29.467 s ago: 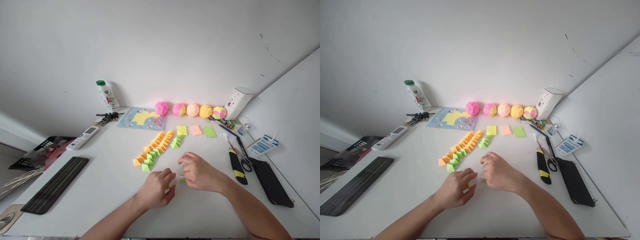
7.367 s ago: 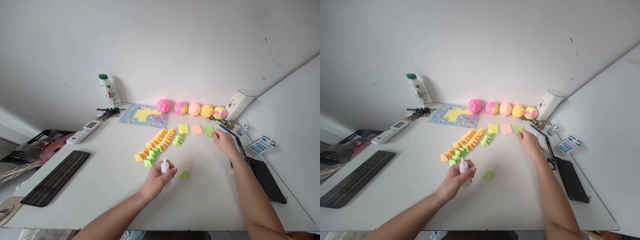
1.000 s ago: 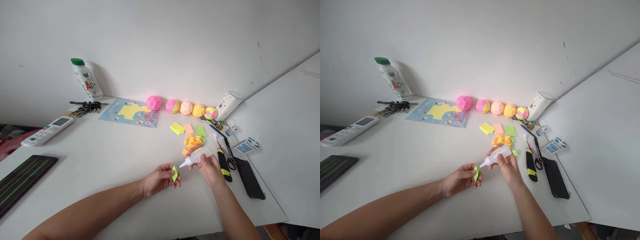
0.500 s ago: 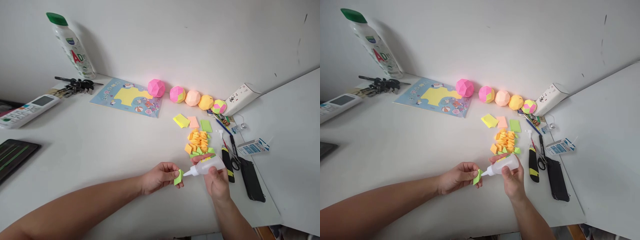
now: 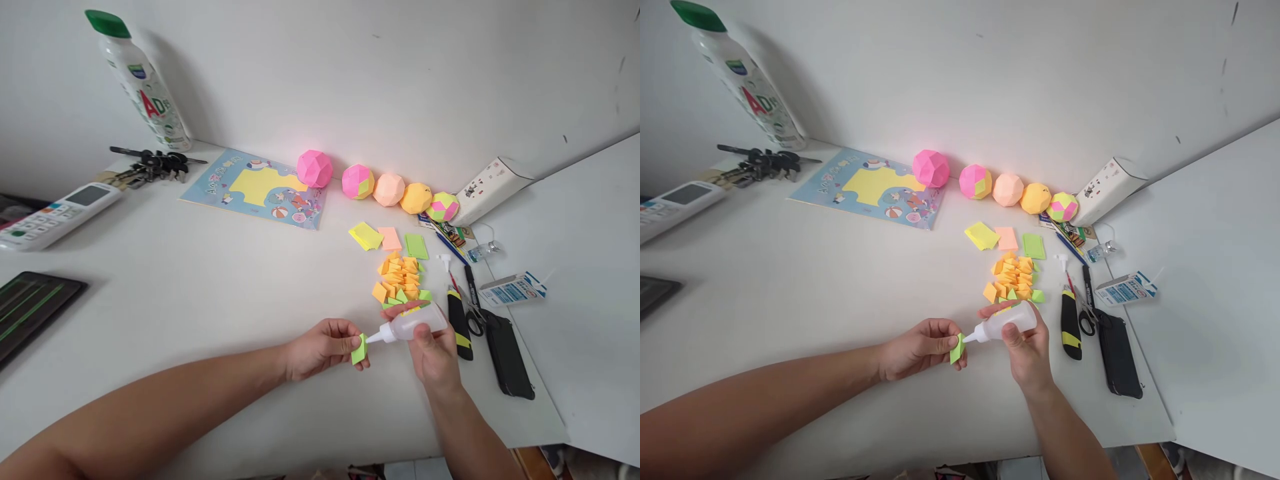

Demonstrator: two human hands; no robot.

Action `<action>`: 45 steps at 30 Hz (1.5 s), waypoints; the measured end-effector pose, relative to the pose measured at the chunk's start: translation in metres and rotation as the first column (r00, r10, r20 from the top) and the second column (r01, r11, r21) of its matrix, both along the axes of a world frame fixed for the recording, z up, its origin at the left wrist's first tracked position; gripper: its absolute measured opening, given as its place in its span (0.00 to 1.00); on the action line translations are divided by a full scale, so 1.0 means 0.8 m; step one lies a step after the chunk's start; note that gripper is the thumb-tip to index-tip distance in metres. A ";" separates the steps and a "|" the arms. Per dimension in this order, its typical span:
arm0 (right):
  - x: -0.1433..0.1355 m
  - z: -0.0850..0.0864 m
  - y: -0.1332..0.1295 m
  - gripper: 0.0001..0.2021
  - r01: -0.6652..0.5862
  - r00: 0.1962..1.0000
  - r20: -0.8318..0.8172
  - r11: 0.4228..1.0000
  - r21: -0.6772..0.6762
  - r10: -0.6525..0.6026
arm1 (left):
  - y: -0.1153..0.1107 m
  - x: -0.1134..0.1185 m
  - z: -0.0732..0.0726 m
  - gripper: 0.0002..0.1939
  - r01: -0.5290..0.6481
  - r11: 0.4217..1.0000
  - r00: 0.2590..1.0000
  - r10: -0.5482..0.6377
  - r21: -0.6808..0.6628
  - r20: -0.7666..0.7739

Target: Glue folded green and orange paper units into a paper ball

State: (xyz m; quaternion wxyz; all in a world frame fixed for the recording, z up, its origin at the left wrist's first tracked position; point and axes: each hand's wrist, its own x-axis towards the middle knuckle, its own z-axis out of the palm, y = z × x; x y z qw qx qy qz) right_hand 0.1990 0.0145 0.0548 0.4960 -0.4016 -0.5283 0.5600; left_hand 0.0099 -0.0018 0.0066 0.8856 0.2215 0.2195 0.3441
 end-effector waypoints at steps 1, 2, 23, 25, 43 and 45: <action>0.000 0.000 0.000 0.15 0.000 1.000 -0.003 1.000 -0.002 0.000 | 0.000 0.000 0.000 0.10 0.001 1.000 1.000 -0.001 -0.003 -0.001; -0.001 0.000 0.000 0.14 0.000 1.000 -0.011 1.000 -0.006 0.000 | 0.000 0.000 0.000 0.10 0.002 1.000 1.000 -0.002 -0.005 -0.002; -0.002 0.002 0.002 0.12 -0.008 1.000 -0.023 1.000 0.019 0.008 | 0.000 -0.001 0.001 0.10 0.008 1.000 1.000 -0.008 -0.015 0.000; -0.002 0.002 0.003 0.13 -0.010 1.000 -0.023 1.000 0.003 0.010 | 0.000 -0.001 0.001 0.10 0.010 1.000 1.000 -0.010 -0.010 -0.001; 0.000 -0.005 0.015 0.14 -0.065 0.992 -0.118 0.975 -0.214 0.040 | 0.000 -0.002 0.005 0.10 0.019 1.000 0.999 -0.019 0.001 -0.031; 0.000 -0.006 0.015 0.14 -0.072 0.993 -0.106 0.975 -0.211 0.051 | 0.000 -0.002 0.005 0.10 0.020 1.000 1.000 -0.020 0.001 -0.024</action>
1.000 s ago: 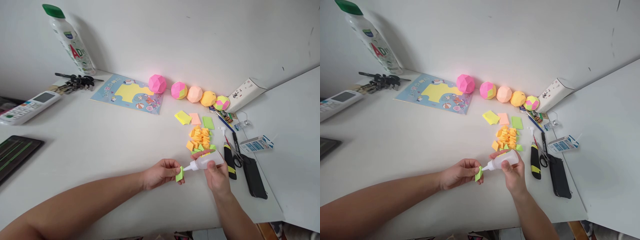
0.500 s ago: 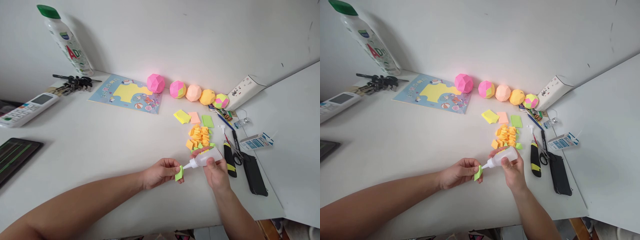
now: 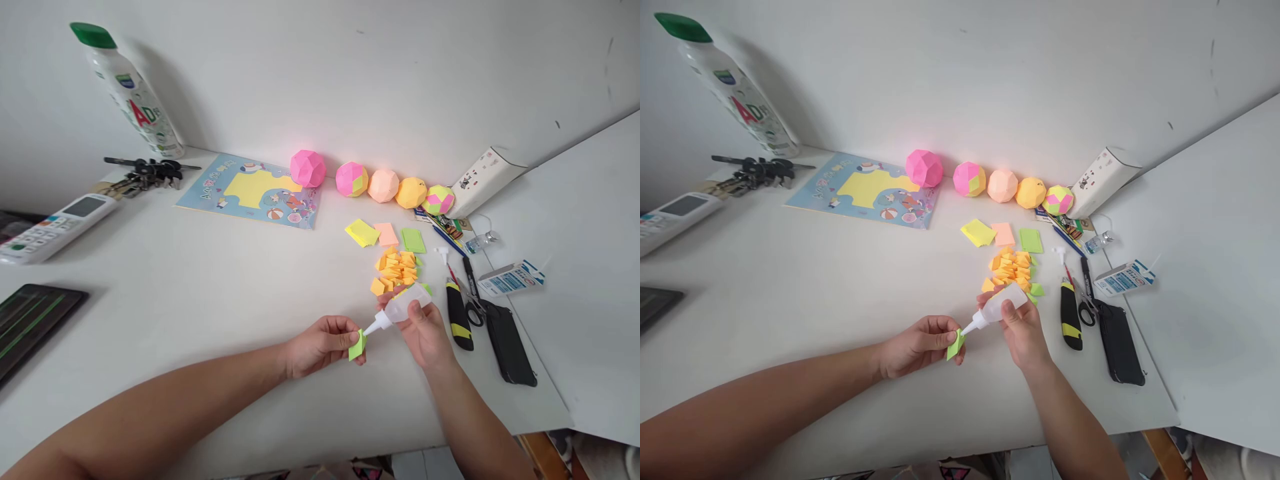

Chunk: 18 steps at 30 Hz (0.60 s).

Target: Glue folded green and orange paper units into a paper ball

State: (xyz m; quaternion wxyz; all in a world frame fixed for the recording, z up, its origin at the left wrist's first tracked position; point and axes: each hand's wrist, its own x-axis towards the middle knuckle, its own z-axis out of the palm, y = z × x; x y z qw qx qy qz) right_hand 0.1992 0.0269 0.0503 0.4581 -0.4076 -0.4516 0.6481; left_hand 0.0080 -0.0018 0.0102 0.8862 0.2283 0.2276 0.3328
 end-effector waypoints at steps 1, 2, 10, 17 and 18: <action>0.000 0.000 0.000 0.14 -0.006 1.000 0.006 1.000 0.002 0.006 | 0.000 0.000 0.000 0.10 0.001 1.000 1.000 -0.001 -0.001 0.003; 0.000 0.001 0.000 0.14 -0.011 1.000 0.013 1.000 0.002 0.011 | 0.000 0.000 -0.001 0.10 0.003 1.000 1.000 -0.003 -0.004 0.005; 0.001 0.002 -0.001 0.15 -0.056 0.998 0.026 0.997 -0.062 0.058 | 0.000 0.001 -0.002 0.09 -0.016 0.999 1.000 0.017 -0.033 0.010; 0.000 0.001 0.004 0.17 0.068 0.997 -0.005 0.981 -0.184 -0.071 | -0.001 0.000 -0.002 0.08 -0.015 1.000 1.000 0.016 -0.025 0.025; 0.000 0.000 0.005 0.17 0.083 0.996 -0.009 0.977 -0.199 -0.087 | -0.001 0.000 -0.002 0.08 -0.015 1.000 1.000 0.016 -0.025 0.026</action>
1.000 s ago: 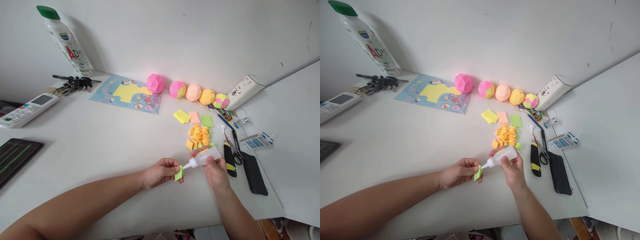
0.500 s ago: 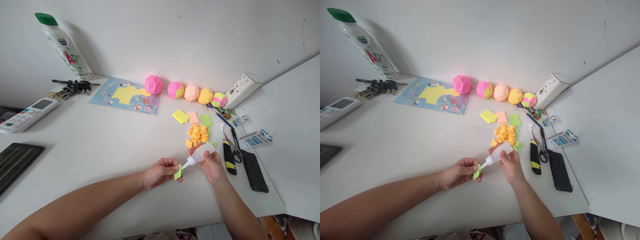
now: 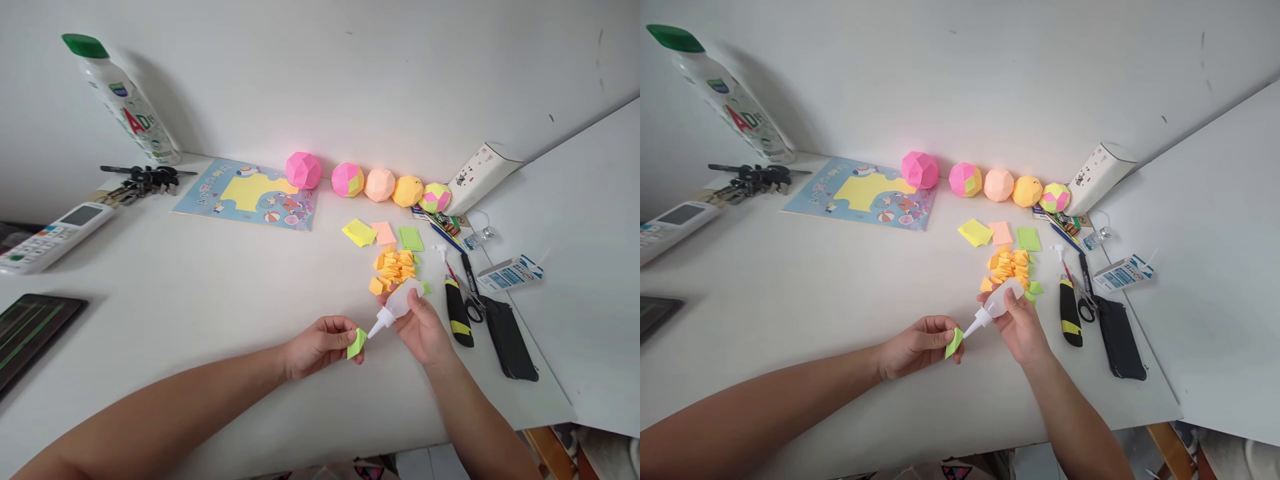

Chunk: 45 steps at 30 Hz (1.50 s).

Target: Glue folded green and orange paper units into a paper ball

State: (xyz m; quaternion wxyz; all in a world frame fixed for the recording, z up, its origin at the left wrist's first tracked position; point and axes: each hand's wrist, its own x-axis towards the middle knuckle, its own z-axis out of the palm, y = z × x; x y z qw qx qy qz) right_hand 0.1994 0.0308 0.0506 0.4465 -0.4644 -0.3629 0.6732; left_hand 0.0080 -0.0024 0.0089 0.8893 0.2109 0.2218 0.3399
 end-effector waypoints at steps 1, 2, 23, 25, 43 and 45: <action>0.000 -0.001 0.001 0.16 0.011 1.000 -0.008 1.000 -0.013 -0.011 | 0.000 0.000 0.000 0.08 0.000 1.000 1.000 0.000 0.000 0.001; -0.001 -0.001 0.001 0.16 0.019 1.000 -0.020 0.999 -0.025 -0.020 | 0.000 0.000 0.000 0.08 0.000 1.000 1.000 0.000 0.000 0.001; 0.011 -0.009 0.018 0.12 0.032 0.991 -0.130 0.997 0.071 -0.022 | -0.001 0.003 -0.003 0.08 -0.019 1.000 1.000 0.019 0.014 -0.010; 0.005 -0.018 0.018 0.15 -0.002 0.995 -0.097 0.996 0.090 0.010 | -0.001 0.003 -0.004 0.08 -0.017 1.000 1.000 0.017 0.017 -0.008; -0.041 -0.078 0.021 0.19 -0.205 0.947 0.313 0.892 0.403 0.076 | -0.003 0.002 -0.012 0.06 -0.017 0.999 1.000 0.017 0.041 0.017; -0.044 -0.080 0.022 0.19 -0.192 0.945 0.321 0.898 0.397 0.061 | -0.003 0.002 -0.011 0.06 -0.015 0.999 1.000 0.014 0.043 0.012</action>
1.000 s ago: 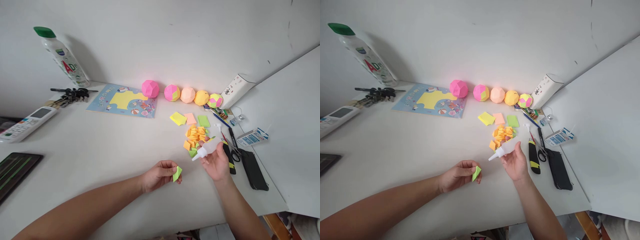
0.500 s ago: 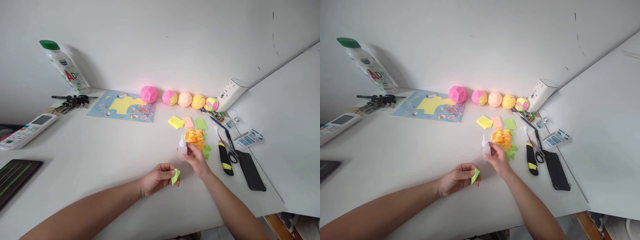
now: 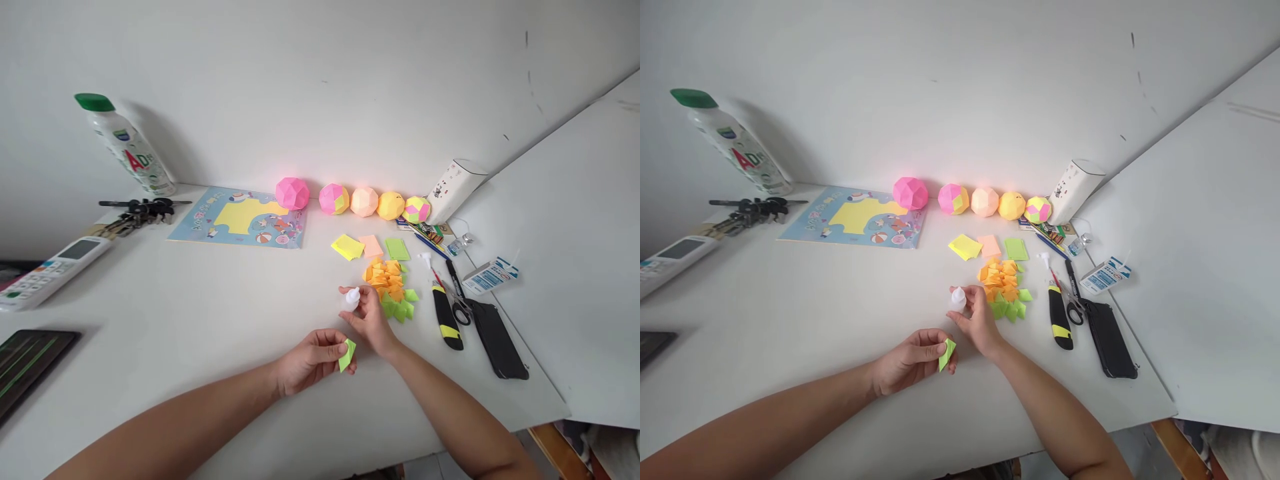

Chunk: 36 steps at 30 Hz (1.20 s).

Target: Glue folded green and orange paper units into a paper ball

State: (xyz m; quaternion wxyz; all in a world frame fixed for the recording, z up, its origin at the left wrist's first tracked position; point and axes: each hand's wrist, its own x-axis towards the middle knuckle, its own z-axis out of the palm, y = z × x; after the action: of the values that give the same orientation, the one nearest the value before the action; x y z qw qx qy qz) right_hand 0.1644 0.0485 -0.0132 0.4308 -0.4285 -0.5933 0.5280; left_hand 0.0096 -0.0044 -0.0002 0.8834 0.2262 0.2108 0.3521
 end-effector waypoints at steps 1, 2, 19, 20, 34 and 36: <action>-0.001 0.000 0.000 0.20 0.009 1.000 0.009 1.000 0.002 -0.009 | 0.000 0.000 0.000 0.06 0.002 1.000 1.000 -0.002 0.003 -0.002; -0.001 0.000 0.000 0.21 0.009 1.000 0.025 1.000 0.012 -0.010 | 0.000 0.000 0.000 0.06 0.004 1.000 1.000 -0.004 0.004 -0.004; 0.070 0.047 -0.008 0.03 -0.153 0.391 0.873 0.915 0.374 -0.291 | -0.001 0.001 0.003 0.05 -0.011 1.000 1.000 0.011 -0.004 -0.008; 0.069 0.044 -0.007 0.03 -0.142 0.374 0.883 0.924 0.355 -0.281 | 0.000 0.001 0.003 0.05 -0.009 1.000 1.000 0.009 -0.006 -0.010; 0.063 0.073 -0.025 0.08 -0.078 0.949 0.276 0.961 -0.267 0.154 | -0.001 0.003 0.002 0.05 -0.044 0.999 0.999 0.044 -0.018 0.010; 0.060 0.070 -0.028 0.10 -0.087 0.979 0.142 0.934 -0.346 0.144 | -0.001 0.003 0.001 0.05 -0.051 0.998 0.998 0.051 -0.030 0.021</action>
State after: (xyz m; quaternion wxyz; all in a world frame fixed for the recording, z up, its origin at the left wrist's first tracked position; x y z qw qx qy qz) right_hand 0.2122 0.0261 0.0431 0.2686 -0.5025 -0.5517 0.6091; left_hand 0.0123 -0.0050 0.0005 0.8796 0.2041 0.2122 0.3738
